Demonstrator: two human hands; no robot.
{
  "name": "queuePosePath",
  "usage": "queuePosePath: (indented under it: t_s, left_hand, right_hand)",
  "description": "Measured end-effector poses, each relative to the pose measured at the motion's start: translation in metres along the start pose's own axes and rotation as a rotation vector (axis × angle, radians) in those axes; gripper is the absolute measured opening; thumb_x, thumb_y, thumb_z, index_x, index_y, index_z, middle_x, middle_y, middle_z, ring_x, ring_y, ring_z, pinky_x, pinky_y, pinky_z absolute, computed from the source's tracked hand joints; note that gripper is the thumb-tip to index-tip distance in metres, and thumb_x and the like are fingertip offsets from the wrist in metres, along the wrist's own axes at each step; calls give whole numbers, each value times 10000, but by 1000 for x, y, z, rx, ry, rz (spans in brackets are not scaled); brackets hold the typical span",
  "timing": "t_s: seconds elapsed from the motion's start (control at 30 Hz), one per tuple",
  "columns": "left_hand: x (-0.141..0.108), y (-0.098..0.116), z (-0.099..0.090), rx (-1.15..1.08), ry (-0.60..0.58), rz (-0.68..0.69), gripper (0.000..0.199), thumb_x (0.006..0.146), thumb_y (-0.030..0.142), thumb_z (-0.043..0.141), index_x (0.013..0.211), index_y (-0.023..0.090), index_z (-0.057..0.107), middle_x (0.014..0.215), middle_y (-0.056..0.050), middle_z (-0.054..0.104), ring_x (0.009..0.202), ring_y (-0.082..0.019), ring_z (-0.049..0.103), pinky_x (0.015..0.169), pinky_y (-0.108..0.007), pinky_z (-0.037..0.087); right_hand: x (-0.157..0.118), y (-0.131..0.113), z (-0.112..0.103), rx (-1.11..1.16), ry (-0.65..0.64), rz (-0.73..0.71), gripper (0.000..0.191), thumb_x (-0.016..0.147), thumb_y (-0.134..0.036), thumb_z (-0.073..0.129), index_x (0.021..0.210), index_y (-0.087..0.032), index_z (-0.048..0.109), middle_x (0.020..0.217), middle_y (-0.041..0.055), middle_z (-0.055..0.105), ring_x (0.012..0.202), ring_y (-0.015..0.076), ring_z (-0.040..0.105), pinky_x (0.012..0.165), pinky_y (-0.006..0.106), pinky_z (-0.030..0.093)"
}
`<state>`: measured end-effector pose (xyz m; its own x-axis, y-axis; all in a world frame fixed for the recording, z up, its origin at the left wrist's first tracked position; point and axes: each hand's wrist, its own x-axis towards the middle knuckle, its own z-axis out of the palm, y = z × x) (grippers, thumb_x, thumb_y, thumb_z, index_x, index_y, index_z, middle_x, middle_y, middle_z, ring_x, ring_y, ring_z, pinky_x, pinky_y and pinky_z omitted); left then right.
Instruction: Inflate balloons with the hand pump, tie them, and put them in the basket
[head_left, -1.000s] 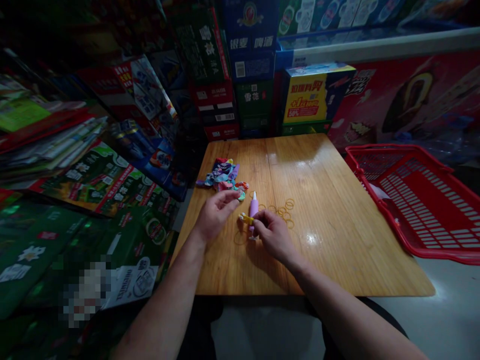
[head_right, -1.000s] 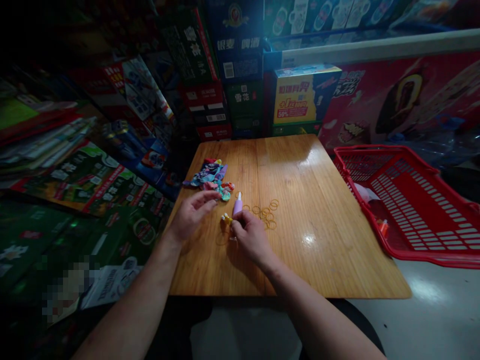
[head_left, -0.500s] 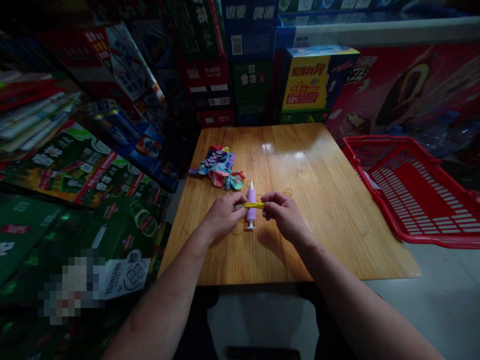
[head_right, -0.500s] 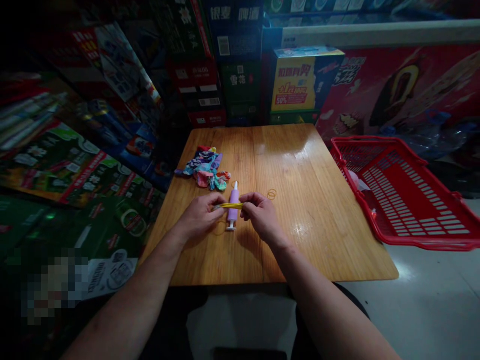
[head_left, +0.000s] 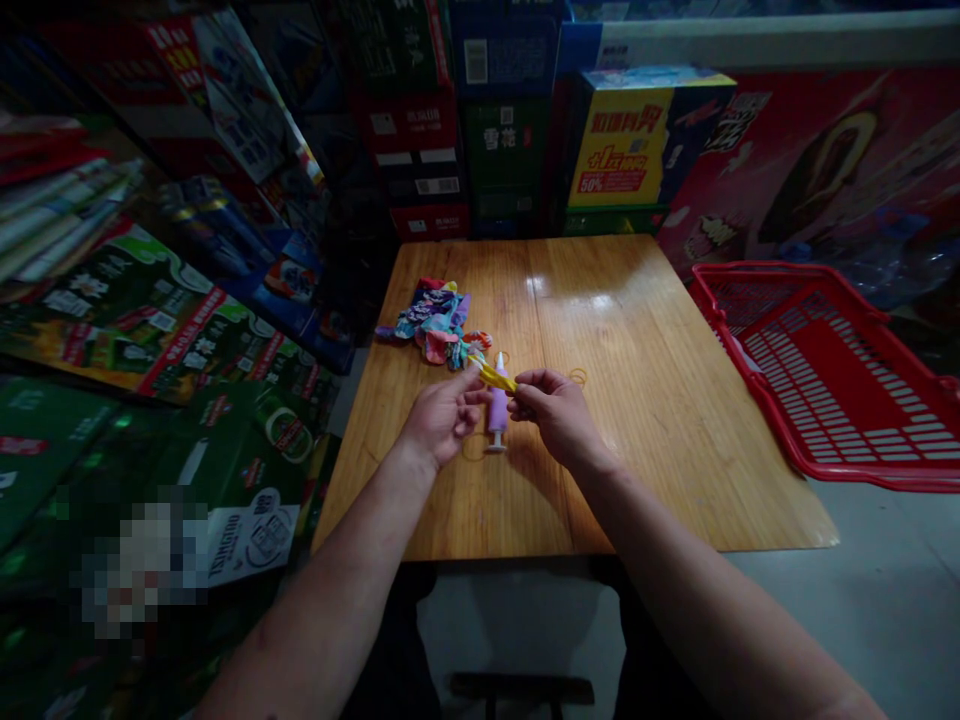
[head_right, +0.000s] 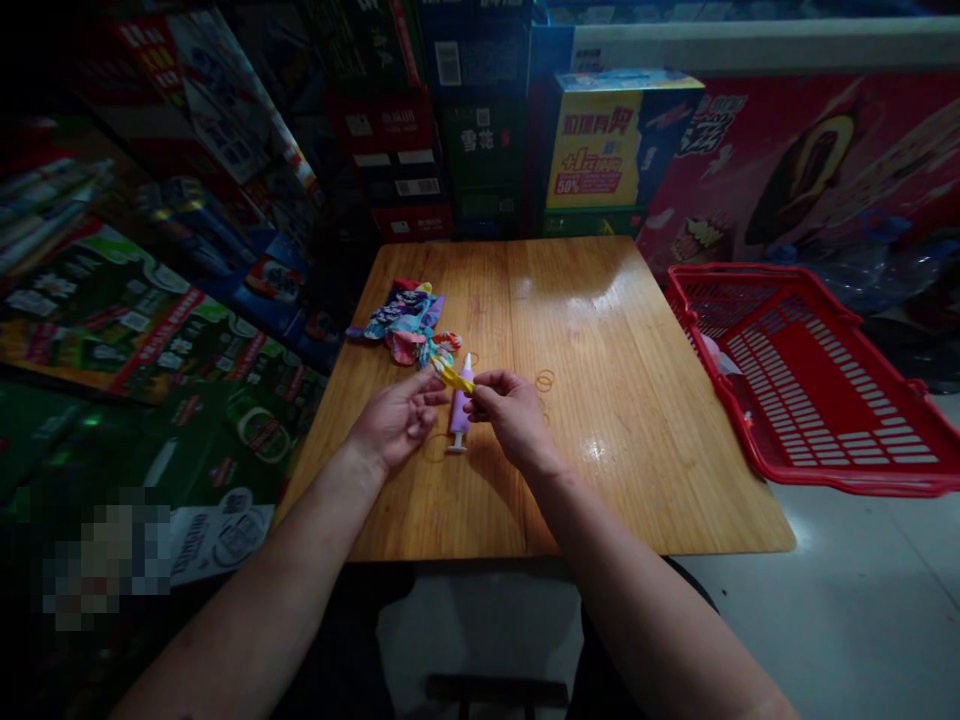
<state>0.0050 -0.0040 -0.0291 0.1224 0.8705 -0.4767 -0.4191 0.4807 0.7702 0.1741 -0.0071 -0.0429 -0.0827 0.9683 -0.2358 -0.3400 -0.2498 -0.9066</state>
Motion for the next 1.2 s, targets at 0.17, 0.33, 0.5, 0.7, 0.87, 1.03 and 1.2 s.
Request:
queuePosePath:
  t_s: [0.17,0.33,0.5,0.7,0.87,1.03,1.2]
  left_hand:
    - [-12,-12,14,69,-130,-106,414,785,510,774,854,111,687,728,-72,670,391,-36,497,310,-141,219]
    - [-5,-14,15,-166,-4,102,268,699,287,872,801,111,697,668,8,618,498,-27,528,395,-116,323]
    - [7,-1,-1,-264,100,160,215,719,197,846,876,116,723,766,-10,682,556,-50,592,441,-131,414]
    - [13,12,-15,-413,35,56,48,857,83,681,892,96,711,820,-52,714,674,-83,668,589,-150,541]
    - [16,19,-24,-399,84,36,55,885,101,651,872,86,703,814,-71,713,687,-98,679,576,-156,542]
    - [20,21,-35,-323,124,49,57,859,167,706,883,115,704,783,-38,694,618,-81,648,473,-141,459]
    - [23,17,-38,-270,186,103,126,804,211,770,887,136,711,821,-27,707,605,-71,642,452,-143,396]
  right_hand:
    - [1,6,12,-185,-31,-187,129,791,-278,701,851,-183,639,767,0,659,652,116,609,621,254,490]
    - [-7,6,18,-500,-24,-394,130,886,-289,600,989,-214,624,922,33,687,745,147,629,691,288,501]
    - [-15,11,21,-1152,118,-463,286,855,-420,639,1020,-190,602,969,106,672,809,230,629,695,337,462]
    - [-16,19,21,-1407,154,-245,270,845,-373,609,1024,-170,610,806,101,676,667,232,613,598,323,382]
    - [-24,7,7,-1258,152,-373,204,857,-292,572,1020,-188,636,866,82,684,731,215,615,673,324,415]
    - [-37,-1,-6,-1165,46,-537,187,851,-233,551,1003,-185,649,911,80,656,809,211,597,746,331,445]
    - [-41,-1,-9,-1126,48,-560,210,846,-223,550,1025,-185,654,905,78,649,800,209,590,719,326,446]
